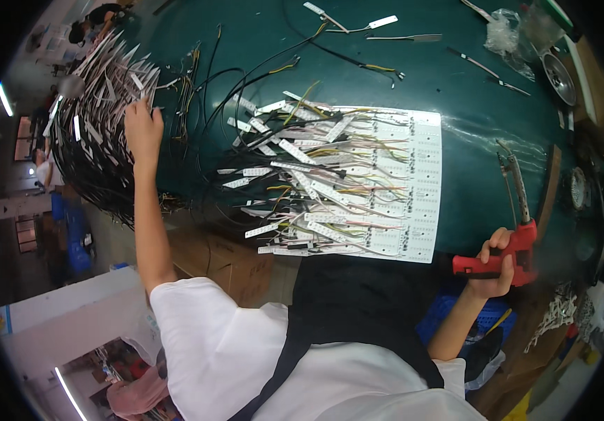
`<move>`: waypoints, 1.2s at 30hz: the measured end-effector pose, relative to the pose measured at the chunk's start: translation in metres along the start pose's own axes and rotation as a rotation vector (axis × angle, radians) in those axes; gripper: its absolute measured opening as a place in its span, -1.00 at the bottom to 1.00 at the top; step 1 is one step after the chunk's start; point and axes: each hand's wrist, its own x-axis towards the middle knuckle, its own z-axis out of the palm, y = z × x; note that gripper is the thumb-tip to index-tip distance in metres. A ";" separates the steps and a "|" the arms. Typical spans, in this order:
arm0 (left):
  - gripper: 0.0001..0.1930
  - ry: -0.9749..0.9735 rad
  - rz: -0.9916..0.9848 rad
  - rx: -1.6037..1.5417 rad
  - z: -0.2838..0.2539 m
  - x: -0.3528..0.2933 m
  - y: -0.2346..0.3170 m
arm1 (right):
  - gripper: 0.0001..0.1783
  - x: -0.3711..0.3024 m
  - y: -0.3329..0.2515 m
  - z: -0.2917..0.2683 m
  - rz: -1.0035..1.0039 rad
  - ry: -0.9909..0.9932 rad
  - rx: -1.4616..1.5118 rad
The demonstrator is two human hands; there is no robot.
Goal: Soldering wires to LED strips on a printed circuit board assembly line.
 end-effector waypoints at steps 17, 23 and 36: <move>-0.91 -0.397 0.081 -1.308 -0.083 0.020 0.248 | -0.12 -0.059 -0.034 0.024 -0.012 0.013 -0.168; -0.87 -0.960 0.012 -1.629 -0.171 -0.044 0.277 | -0.08 -0.109 -0.053 0.025 0.168 0.014 -0.262; -0.86 -0.622 0.189 -1.503 -0.172 -0.105 0.321 | -0.28 -0.155 -0.053 0.033 0.292 -0.067 -0.577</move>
